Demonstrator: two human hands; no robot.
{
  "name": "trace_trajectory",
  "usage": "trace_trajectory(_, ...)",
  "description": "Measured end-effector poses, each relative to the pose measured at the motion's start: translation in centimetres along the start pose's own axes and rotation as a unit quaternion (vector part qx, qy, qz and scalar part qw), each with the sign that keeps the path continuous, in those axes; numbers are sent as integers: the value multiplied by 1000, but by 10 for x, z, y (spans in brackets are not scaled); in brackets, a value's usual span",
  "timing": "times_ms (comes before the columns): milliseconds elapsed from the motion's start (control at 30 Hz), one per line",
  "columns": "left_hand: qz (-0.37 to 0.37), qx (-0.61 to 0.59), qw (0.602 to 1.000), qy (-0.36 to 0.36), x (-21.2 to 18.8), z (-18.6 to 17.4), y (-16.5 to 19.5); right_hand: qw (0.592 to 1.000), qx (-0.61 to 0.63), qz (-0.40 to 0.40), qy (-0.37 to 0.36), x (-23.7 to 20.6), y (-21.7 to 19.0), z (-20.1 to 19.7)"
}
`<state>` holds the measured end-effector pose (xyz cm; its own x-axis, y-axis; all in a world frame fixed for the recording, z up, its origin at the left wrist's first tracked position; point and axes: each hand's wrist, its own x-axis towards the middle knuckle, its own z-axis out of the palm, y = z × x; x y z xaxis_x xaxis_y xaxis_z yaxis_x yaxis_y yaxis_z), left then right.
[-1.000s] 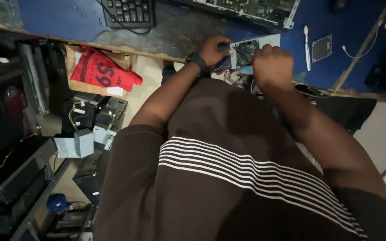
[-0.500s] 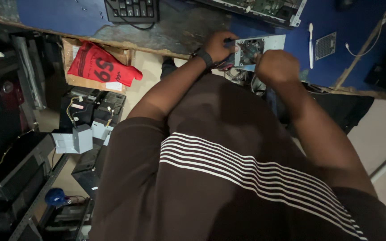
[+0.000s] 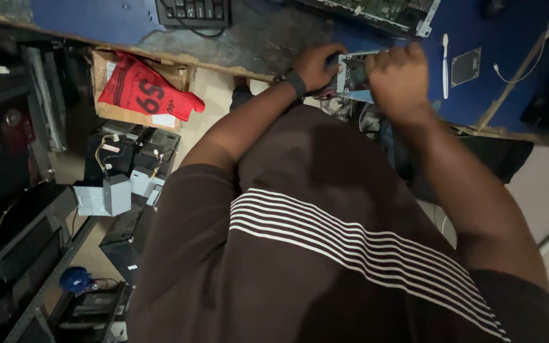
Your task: The person sits at a repair bench and uses a screwdriver to unscrew screws from a computer power supply unit, repositioning the unit and working on different sides while removing fasteners by hand.
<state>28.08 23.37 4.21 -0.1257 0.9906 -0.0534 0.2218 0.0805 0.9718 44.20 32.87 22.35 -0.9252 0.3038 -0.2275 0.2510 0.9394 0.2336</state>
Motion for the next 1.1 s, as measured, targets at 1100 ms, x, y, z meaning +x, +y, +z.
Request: trace_trajectory(1100, 78, 14, 997, 9, -1, -14, -8, 989, 105, 57, -84, 0, 1, -13)
